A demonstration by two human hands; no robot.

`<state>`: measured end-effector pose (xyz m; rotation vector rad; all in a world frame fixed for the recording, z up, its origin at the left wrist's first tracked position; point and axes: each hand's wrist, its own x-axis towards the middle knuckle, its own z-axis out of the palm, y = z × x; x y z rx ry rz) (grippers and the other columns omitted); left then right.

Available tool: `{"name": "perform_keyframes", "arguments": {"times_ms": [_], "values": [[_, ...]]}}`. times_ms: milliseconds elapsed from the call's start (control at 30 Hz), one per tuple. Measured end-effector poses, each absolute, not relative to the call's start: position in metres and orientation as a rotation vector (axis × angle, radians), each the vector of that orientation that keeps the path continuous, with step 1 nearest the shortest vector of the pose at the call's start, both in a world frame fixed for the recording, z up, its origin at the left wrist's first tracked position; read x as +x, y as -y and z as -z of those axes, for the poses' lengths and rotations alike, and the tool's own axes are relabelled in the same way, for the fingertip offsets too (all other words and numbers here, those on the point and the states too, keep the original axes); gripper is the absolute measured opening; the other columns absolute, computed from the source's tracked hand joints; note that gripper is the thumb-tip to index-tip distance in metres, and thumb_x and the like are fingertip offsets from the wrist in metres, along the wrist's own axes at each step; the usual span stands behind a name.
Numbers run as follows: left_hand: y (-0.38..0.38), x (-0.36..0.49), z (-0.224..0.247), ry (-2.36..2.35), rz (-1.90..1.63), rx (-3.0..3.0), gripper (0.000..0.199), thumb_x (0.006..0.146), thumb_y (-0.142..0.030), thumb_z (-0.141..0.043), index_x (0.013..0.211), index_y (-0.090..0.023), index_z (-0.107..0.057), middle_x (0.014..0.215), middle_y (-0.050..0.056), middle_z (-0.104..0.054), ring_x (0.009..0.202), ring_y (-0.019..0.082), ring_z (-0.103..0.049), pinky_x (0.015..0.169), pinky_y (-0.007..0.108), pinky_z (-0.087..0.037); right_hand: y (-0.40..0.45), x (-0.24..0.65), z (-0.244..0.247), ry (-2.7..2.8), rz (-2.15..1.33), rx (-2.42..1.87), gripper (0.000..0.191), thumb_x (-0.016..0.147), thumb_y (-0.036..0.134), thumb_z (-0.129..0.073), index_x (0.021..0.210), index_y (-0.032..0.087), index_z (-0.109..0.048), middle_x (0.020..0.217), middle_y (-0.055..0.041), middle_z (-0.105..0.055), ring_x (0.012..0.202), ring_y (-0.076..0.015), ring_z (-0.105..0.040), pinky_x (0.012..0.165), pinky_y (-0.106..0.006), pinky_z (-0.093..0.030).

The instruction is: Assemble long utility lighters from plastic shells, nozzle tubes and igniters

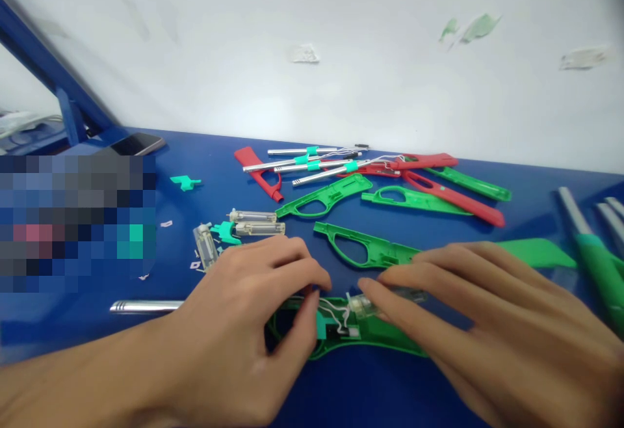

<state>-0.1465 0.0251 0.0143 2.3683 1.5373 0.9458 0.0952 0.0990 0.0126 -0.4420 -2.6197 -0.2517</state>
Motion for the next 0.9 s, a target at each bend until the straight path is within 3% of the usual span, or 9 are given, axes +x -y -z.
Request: {"name": "perform_keyframes", "arguments": {"times_ms": [367,500,600,700,900], "values": [[-0.0259,-0.1462,-0.0134,-1.557,-0.806,2.349,0.019,0.094,-0.019,-0.054,0.097,-0.023,-0.073,0.089,0.0,-0.067,0.073,0.015,-0.063,0.066,0.032,-0.051,-0.1041,0.0946,-0.0182,2.653,0.247,-0.361,0.052,0.114,0.016,-0.021,0.109,0.023,-0.073,0.093,0.0015,-0.075,0.089,-0.0179,-0.065,0.082,-0.035,-0.045],[-0.0245,-0.1458,-0.0135,-1.527,-0.802,2.368,0.02,0.096,-0.018,-0.052,0.098,-0.022,-0.072,0.089,0.001,-0.067,0.073,0.015,-0.063,0.066,0.032,-0.051,-0.1055,0.0986,-0.0181,2.729,0.188,-0.273,0.038,0.113,0.017,-0.034,0.117,0.022,-0.071,0.092,0.0018,-0.074,0.085,-0.0165,-0.067,0.078,-0.034,-0.047],[-0.0234,-0.1462,-0.0132,-1.507,-0.807,2.38,0.021,0.095,-0.018,-0.052,0.097,-0.021,-0.072,0.089,0.002,-0.067,0.072,0.016,-0.063,0.065,0.033,-0.051,-0.1046,0.0968,-0.0198,2.715,0.105,-0.328,0.032,0.111,0.02,-0.041,0.108,0.021,-0.073,0.088,0.0009,-0.072,0.079,-0.0175,-0.065,0.072,-0.034,-0.048],[-0.0234,-0.1465,-0.0129,-1.503,-0.809,2.385,0.021,0.096,-0.017,-0.051,0.097,-0.021,-0.072,0.09,0.003,-0.067,0.073,0.016,-0.063,0.065,0.033,-0.051,-0.1032,0.0936,-0.021,2.724,0.055,-0.353,0.039,0.11,0.015,-0.038,0.098,0.022,-0.074,0.086,0.0007,-0.071,0.077,-0.0181,-0.065,0.072,-0.035,-0.047],[-0.0261,-0.1463,-0.0129,-1.471,-0.851,2.393,0.019,0.096,-0.014,-0.052,0.098,-0.021,-0.07,0.092,0.002,-0.066,0.075,0.014,-0.062,0.067,0.03,-0.051,-0.1021,0.0946,-0.0171,2.713,0.041,-0.354,0.04,0.106,0.008,-0.038,0.098,0.022,-0.074,0.083,0.0007,-0.07,0.071,-0.0183,-0.063,0.068,-0.035,-0.045]]}}
